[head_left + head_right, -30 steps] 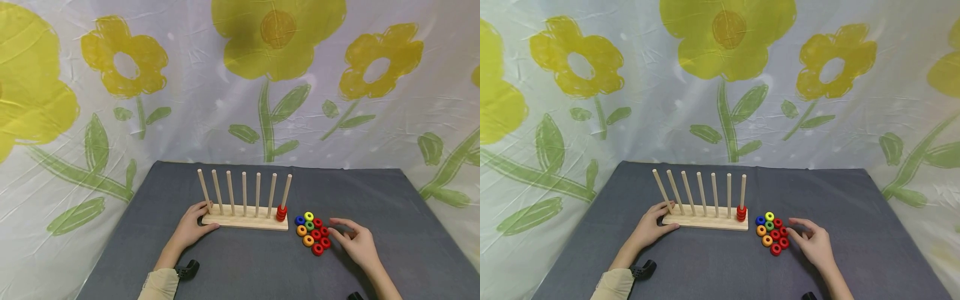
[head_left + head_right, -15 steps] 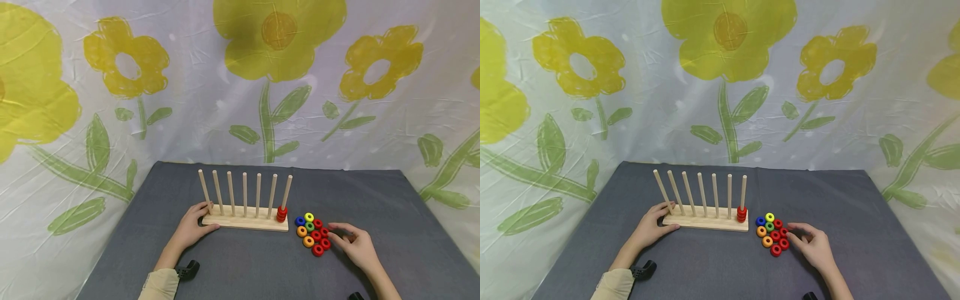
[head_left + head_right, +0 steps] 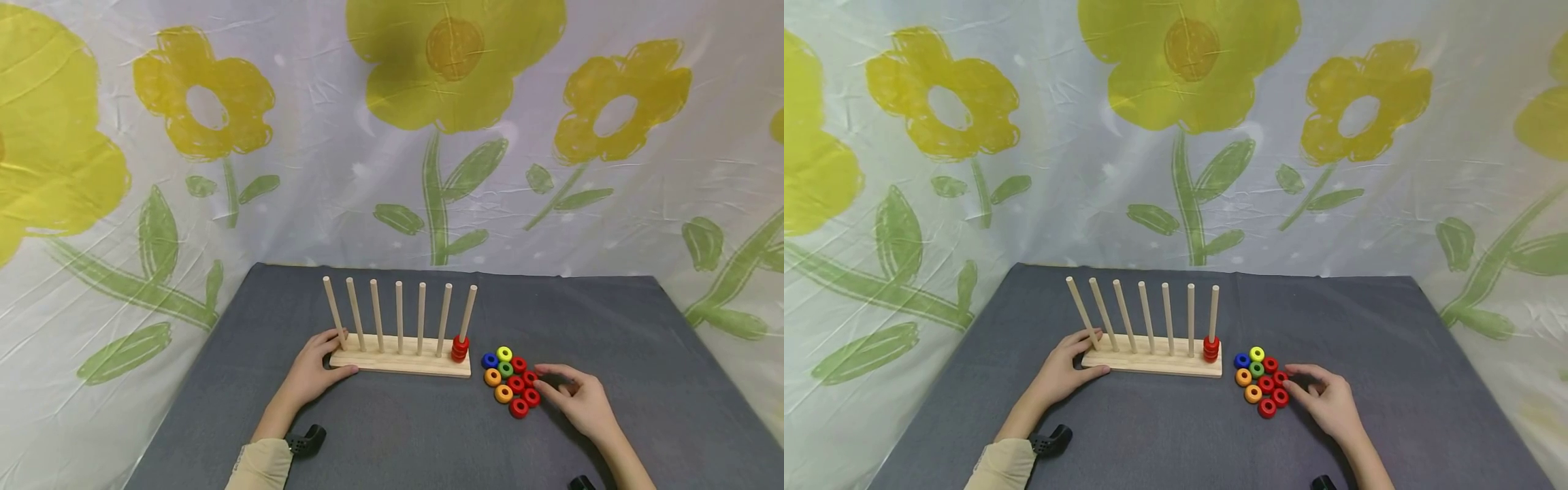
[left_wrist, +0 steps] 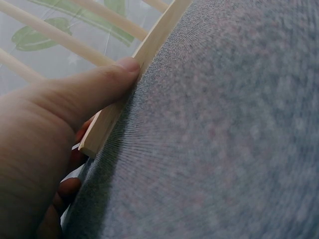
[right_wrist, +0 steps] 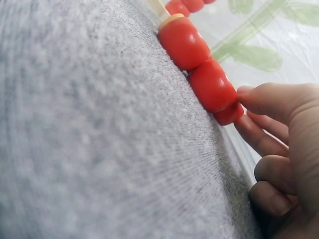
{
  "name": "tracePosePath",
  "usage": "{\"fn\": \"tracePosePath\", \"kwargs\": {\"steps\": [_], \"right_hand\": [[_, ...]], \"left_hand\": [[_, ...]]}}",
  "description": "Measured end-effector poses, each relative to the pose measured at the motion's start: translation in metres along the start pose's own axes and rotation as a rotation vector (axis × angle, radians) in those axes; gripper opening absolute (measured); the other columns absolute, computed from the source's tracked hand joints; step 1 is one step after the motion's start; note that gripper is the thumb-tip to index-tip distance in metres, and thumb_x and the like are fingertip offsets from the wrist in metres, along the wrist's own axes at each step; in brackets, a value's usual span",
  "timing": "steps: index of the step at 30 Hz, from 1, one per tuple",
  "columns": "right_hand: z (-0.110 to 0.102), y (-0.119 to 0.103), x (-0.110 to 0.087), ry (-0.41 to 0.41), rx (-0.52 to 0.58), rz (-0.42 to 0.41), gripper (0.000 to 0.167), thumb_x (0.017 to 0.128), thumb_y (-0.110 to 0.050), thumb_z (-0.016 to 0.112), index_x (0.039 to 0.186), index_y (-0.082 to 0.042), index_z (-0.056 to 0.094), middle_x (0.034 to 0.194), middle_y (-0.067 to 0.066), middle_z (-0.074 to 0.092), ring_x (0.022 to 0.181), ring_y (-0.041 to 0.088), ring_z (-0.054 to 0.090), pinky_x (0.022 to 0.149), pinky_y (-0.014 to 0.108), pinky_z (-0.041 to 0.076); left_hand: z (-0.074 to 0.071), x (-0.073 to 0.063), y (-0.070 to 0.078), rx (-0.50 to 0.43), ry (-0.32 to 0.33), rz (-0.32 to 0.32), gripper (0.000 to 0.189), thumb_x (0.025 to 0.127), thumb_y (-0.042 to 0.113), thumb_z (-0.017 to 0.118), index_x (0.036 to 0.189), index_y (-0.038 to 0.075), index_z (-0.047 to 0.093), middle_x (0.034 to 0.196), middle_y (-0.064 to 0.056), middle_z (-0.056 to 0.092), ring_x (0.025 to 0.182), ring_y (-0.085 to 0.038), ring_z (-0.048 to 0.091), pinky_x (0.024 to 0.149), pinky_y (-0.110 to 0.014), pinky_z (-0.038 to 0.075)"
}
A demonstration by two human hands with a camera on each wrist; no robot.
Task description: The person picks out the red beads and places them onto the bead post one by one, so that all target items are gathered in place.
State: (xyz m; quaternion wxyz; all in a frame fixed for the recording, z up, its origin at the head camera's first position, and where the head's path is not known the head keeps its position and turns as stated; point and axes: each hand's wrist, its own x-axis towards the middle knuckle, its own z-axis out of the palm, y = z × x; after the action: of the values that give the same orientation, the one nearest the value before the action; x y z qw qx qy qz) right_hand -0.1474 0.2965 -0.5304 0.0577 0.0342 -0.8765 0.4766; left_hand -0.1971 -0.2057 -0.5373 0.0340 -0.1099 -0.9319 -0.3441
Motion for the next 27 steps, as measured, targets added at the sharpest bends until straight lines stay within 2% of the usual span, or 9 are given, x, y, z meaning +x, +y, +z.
{"fn": "tracePosePath", "kwargs": {"steps": [21,27], "right_hand": [[-0.0004,-0.0028,-0.0004,-0.019,-0.045,-0.006,0.030,0.092,-0.022,0.086,0.121,-0.014,0.080,0.052,-0.010,0.035,0.042,-0.002,0.024,0.036,0.025,0.030],[0.0000,-0.0014,0.0006,-0.032,-0.069,-0.033,0.030,0.091,-0.018,0.086,0.120,-0.014,0.080,0.052,-0.012,0.034,0.044,-0.001,0.024,0.036,0.024,0.029]], "left_hand": [[0.0008,0.0004,-0.0006,-0.006,0.005,0.012,0.076,0.088,0.039,0.088,0.151,0.006,0.060,0.156,-0.014,0.055,0.146,-0.040,0.046,0.117,-0.063,0.041],[0.0005,0.0000,-0.0010,0.002,0.007,0.017,0.076,0.088,0.039,0.088,0.151,0.006,0.060,0.155,-0.015,0.055,0.146,-0.040,0.047,0.117,-0.063,0.041]]}}
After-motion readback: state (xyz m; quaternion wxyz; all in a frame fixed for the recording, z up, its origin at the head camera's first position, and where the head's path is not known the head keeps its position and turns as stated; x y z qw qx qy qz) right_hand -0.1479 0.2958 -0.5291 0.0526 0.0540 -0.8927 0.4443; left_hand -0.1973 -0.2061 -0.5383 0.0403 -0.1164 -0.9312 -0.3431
